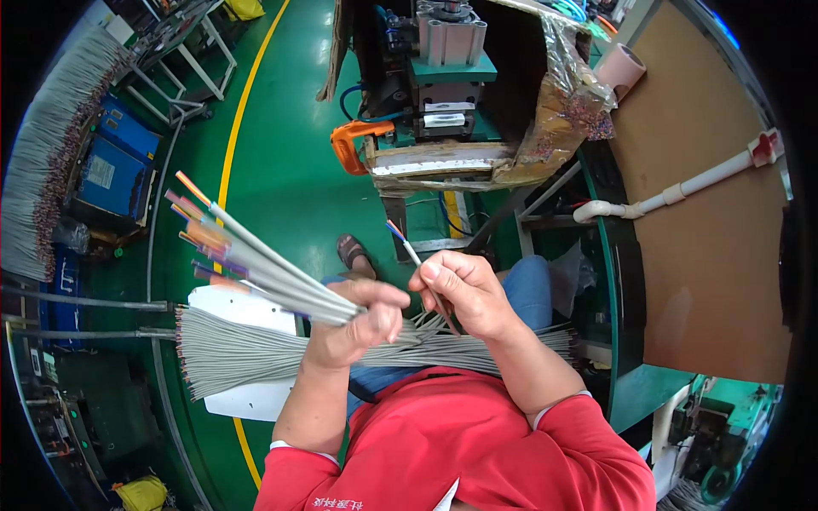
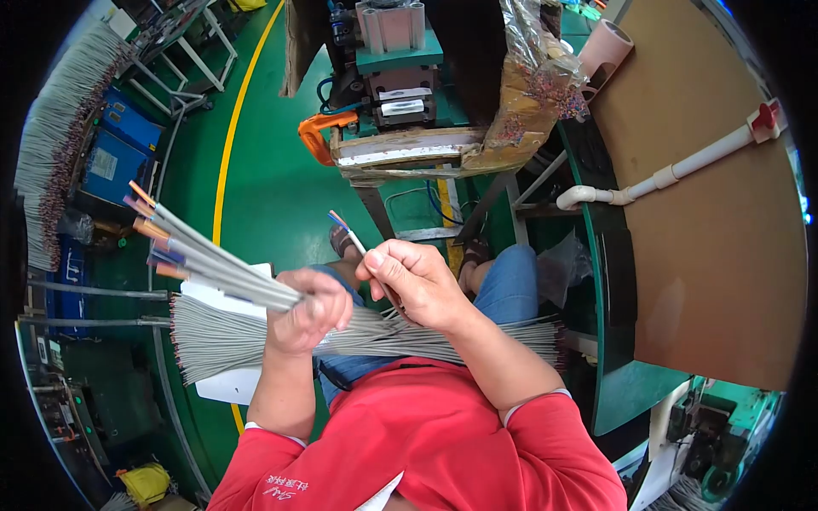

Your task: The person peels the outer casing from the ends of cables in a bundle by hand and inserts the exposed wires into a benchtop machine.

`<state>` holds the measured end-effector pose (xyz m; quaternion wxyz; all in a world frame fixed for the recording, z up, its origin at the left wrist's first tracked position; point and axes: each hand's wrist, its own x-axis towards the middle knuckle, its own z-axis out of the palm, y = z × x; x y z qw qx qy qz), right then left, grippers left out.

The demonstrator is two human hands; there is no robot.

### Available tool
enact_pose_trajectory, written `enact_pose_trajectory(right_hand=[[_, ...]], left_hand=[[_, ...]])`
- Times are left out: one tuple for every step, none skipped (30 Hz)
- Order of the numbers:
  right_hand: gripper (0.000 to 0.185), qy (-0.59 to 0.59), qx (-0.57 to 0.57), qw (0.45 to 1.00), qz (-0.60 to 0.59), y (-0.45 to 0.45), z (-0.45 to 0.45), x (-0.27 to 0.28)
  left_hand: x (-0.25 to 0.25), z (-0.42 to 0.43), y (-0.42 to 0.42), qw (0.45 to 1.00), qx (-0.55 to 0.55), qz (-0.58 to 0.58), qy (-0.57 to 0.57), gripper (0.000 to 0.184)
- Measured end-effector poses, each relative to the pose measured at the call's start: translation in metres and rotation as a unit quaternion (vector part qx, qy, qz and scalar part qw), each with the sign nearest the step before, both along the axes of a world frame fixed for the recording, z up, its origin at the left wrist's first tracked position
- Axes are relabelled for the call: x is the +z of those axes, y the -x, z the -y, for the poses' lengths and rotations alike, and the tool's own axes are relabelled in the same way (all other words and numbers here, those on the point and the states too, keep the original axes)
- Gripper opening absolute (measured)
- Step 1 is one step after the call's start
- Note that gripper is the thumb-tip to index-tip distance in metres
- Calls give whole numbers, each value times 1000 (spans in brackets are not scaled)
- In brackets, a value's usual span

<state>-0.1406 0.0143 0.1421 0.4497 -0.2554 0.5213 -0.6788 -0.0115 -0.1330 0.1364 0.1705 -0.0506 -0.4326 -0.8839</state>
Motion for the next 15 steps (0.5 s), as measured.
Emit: enact_pose_trajectory(right_hand=[[28, -5, 3, 1000, 4, 0, 1, 1], [28, -4, 6, 1000, 5, -2, 2, 1], [26, 10, -3, 999, -31, -7, 3, 1], [24, 24, -11, 997, -67, -10, 5, 1], [22, 38, -21, 994, -103, -12, 5, 1], [22, 37, -21, 994, -102, -12, 5, 2], [20, 29, -20, 991, -127, -11, 4, 3], [18, 20, -19, 988, -151, -11, 3, 5], [17, 11, -18, 984, -175, -11, 2, 5], [17, 11, -17, 985, -174, -11, 2, 5], [16, 9, -24, 980, -197, -11, 3, 5], [15, 7, -31, 975, -221, -12, 3, 5], [15, 5, -38, 969, -244, -12, 4, 5], [15, 4, -38, 969, -243, -13, 4, 5], [15, 7, -39, 968, -247, -13, 4, 6]], left_hand=[[-2, 0, 0, 998, 41, 34, -13, 29], [-3, 0, -1, 994, 83, 69, -27, 27], [-2, 1, -1, 994, 85, 69, -26, 27], [-1, 3, 2, 990, 100, 86, -54, 25], [0, 6, 5, 985, 113, 102, -81, 23], [1, 6, 6, 979, 126, 120, -110, 20], [1, 6, 7, 979, 125, 121, -110, 20], [0, 5, 7, 980, 123, 111, -112, 19], [0, 4, 7, 981, 122, 101, -114, 18], [0, 4, 7, 982, 121, 90, -115, 17], [-1, 4, 7, 982, 121, 91, -116, 17], [-2, 4, 6, 982, 125, 85, -116, 17], [-4, 4, 5, 982, 128, 79, -117, 18], [-5, 4, 4, 982, 132, 73, -117, 18], [-5, 4, 3, 982, 132, 75, -117, 18]])
